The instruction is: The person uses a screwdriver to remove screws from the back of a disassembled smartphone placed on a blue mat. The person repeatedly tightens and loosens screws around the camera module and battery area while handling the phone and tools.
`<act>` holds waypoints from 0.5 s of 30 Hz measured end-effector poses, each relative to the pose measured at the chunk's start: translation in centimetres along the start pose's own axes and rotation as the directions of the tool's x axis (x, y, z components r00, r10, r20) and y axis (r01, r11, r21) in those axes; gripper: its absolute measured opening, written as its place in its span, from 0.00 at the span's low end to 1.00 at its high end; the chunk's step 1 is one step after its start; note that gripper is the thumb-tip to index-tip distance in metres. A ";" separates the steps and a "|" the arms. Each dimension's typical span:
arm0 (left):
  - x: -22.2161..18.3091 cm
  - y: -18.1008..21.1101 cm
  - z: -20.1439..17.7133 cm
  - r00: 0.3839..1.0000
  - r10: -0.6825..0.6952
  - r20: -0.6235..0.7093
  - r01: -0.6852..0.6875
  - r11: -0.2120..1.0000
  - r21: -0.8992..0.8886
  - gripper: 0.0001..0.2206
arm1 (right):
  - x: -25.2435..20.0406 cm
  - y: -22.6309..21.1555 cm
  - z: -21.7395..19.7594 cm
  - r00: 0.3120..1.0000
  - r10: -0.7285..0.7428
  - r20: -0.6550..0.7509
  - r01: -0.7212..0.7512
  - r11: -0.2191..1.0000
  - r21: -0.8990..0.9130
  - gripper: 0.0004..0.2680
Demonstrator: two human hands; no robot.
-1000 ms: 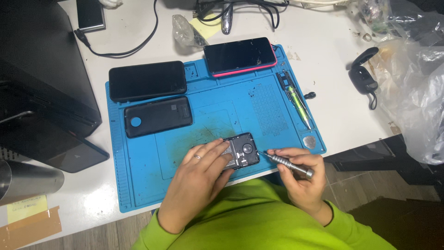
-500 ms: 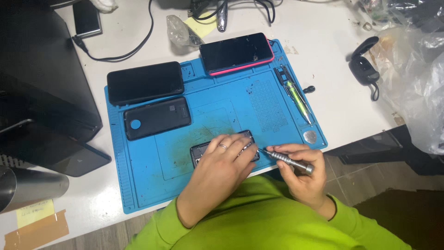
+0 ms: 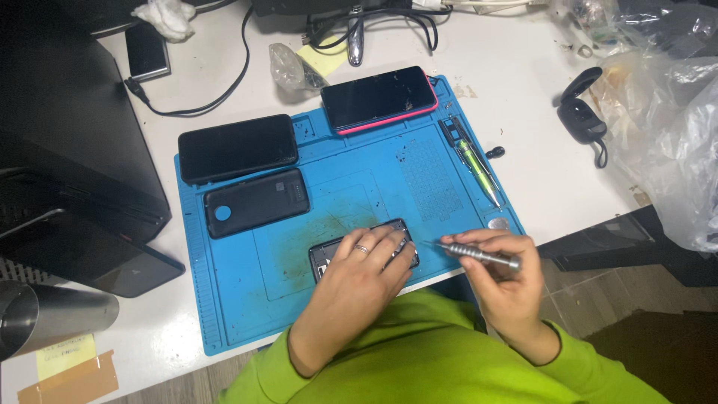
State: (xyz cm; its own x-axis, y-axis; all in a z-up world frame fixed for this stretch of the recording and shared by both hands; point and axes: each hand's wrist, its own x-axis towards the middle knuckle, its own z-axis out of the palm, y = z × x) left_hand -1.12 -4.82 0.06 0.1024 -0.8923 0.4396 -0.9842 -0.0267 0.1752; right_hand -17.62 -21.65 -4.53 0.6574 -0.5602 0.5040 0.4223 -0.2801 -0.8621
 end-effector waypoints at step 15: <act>0.0 0.2 -0.2 1.000 0.029 0.009 -0.029 0.999 -0.032 0.13 | 1.5 -1.4 0.3 0.999 0.003 -0.037 -0.004 1.000 -0.020 0.08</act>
